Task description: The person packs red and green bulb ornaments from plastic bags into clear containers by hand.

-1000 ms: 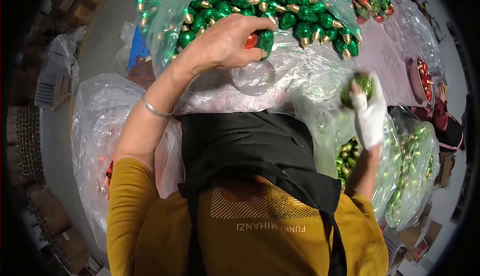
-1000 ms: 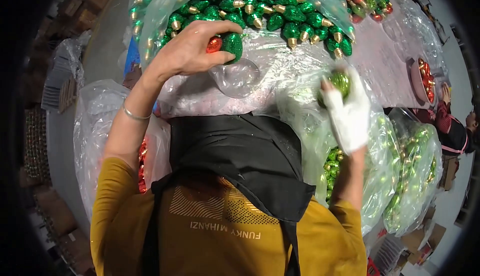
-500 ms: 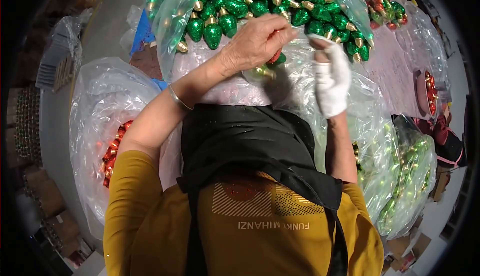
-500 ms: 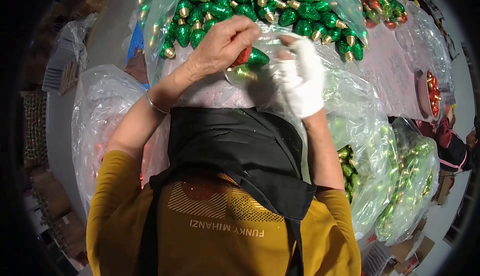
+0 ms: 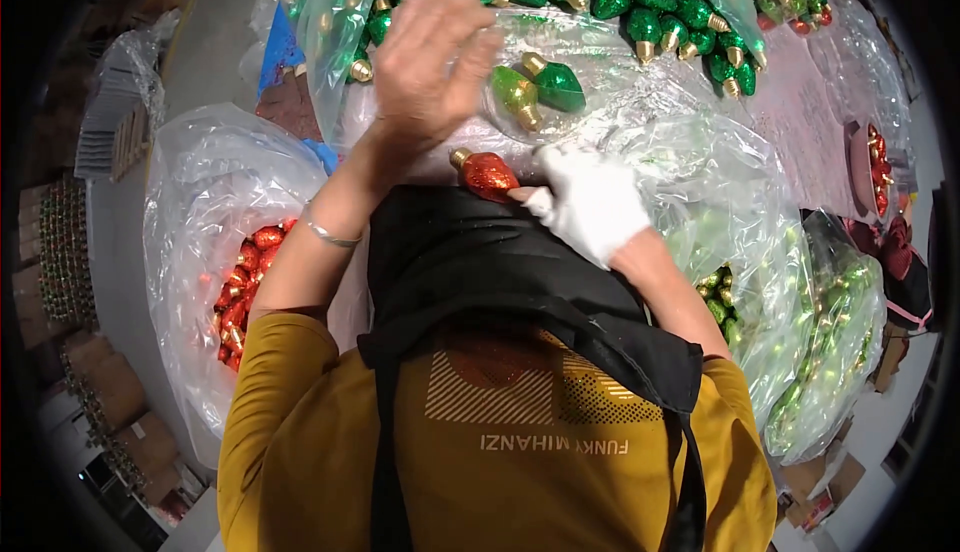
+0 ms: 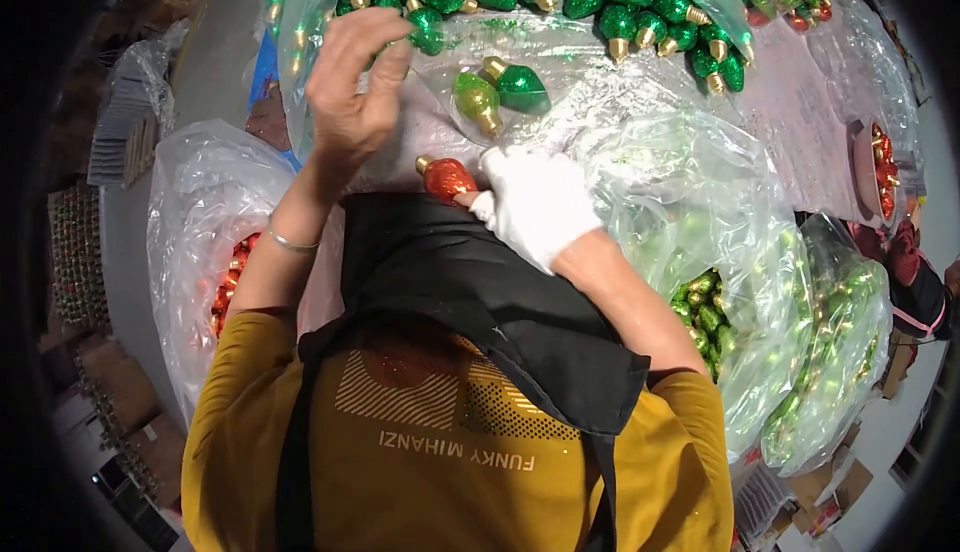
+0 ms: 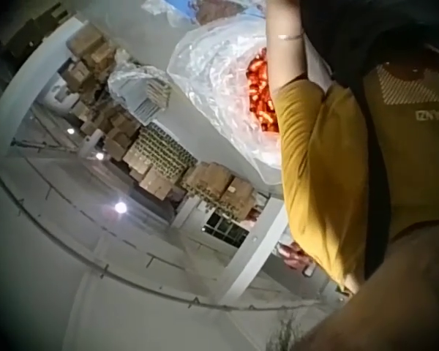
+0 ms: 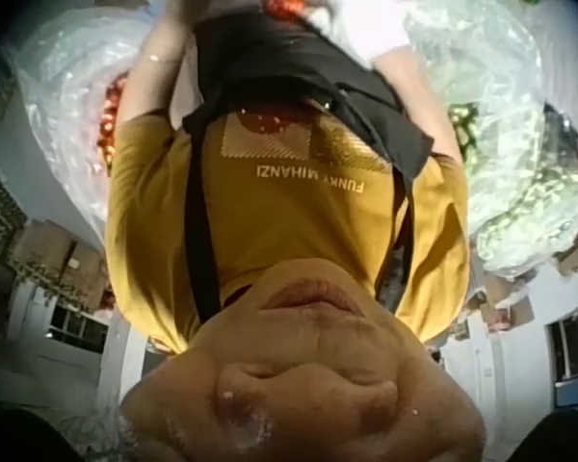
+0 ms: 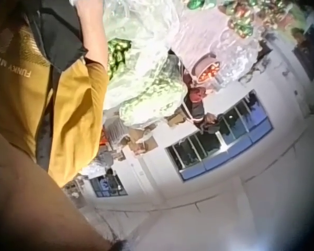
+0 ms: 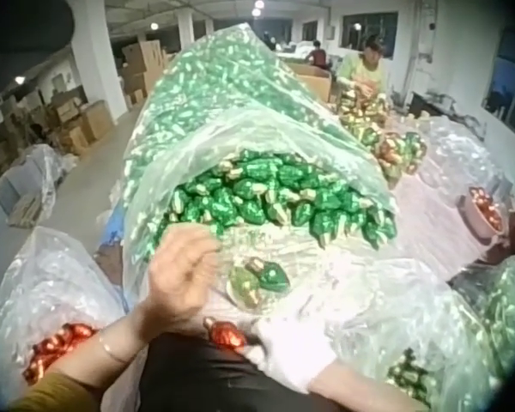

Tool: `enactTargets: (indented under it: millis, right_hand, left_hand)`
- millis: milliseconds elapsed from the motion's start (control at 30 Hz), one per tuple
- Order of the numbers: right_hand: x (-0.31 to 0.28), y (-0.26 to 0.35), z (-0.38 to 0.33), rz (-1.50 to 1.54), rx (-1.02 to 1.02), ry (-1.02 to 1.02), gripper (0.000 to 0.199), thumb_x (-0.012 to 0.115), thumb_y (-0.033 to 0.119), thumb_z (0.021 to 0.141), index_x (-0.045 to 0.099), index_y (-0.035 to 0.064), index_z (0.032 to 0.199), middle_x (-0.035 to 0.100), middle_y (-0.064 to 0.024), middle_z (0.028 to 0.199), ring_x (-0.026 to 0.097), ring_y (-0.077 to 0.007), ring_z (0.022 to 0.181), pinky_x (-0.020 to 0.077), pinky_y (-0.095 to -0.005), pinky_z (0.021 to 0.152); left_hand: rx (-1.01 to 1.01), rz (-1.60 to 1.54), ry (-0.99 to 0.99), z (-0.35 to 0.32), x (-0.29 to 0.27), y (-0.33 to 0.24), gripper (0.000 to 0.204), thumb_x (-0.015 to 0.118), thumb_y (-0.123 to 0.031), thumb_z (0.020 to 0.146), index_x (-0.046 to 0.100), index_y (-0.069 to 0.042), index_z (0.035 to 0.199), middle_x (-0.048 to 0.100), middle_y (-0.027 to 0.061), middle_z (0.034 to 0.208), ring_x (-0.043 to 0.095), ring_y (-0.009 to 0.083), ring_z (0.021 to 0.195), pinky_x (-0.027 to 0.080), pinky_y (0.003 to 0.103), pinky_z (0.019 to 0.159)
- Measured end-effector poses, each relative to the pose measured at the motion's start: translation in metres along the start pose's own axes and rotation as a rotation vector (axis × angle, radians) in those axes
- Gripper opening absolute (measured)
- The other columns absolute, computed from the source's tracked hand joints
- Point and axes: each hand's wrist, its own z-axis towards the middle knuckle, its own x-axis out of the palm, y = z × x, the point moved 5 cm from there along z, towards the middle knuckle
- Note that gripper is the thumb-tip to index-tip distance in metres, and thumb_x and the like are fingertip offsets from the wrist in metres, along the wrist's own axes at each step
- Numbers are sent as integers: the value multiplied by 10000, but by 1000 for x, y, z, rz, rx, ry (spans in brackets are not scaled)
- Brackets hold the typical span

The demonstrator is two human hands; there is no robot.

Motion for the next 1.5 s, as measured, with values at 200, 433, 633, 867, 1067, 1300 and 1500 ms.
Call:
enactTargets:
  millis: [200, 433, 633, 867, 1067, 1300, 1500]
  right_hand:
    - [67, 12, 31, 11, -24, 179, 401, 639, 390, 780, 595, 39, 969, 635, -199, 904, 621, -378, 853, 484, -450, 750]
    - [-66, 21, -3, 749, -27, -81, 408, 697, 285, 713, 604, 33, 1019, 631, -166, 956, 636, -264, 887, 494, -348, 832]
    - [-70, -19, 63, 290, 33, 238, 348, 673, 219, 747, 598, 8, 1013, 646, -175, 875, 646, -260, 840, 507, -336, 730]
    - [-11, -26, 85, -180, -19, 817, 369, 662, 250, 774, 616, 28, 1064, 660, -173, 821, 632, -308, 731, 496, -396, 682]
    - [20, -12, 82, -335, -262, 990, 351, 656, 272, 774, 633, 59, 1052, 659, -166, 824, 630, -326, 742, 498, -401, 672]
    - [35, -17, 73, -280, -226, 797, 265, 676, 233, 736, 677, 49, 927, 663, -176, 864, 622, -330, 798, 485, -397, 712]
    - [39, -23, 73, -231, -313, 787, 272, 648, 313, 776, 654, 71, 900, 652, -176, 825, 622, -342, 750, 497, -403, 664]
  left_hand:
    - [-121, 112, 323, -21, 0, -9, 313, 664, -121, 793, 602, -29, 1087, 589, 123, 1140, 474, 308, 1172, 384, 398, 962]
    - [-116, -185, 425, -43, 17, -6, 243, 587, -7, 772, 588, -13, 1014, 568, 133, 1030, 520, 294, 1067, 440, 372, 876]
    - [-26, -174, 516, -39, 7, -27, 235, 565, 13, 721, 585, -11, 955, 559, 127, 941, 549, 299, 971, 464, 370, 832]
    - [-58, -177, 493, -42, 3, -27, 215, 542, 22, 719, 597, -13, 924, 560, 129, 891, 559, 295, 914, 471, 371, 787]
    - [-45, -254, 443, -44, 4, -23, 204, 561, 30, 721, 597, 1, 919, 553, 127, 881, 554, 296, 904, 467, 380, 776]
    - [-43, -286, 450, -38, 4, -21, 225, 584, 53, 710, 591, 3, 929, 549, 129, 879, 553, 298, 894, 464, 385, 773]
    - [-62, -285, 465, -35, 4, -14, 250, 622, 47, 705, 587, 2, 949, 554, 128, 906, 554, 304, 901, 462, 385, 772]
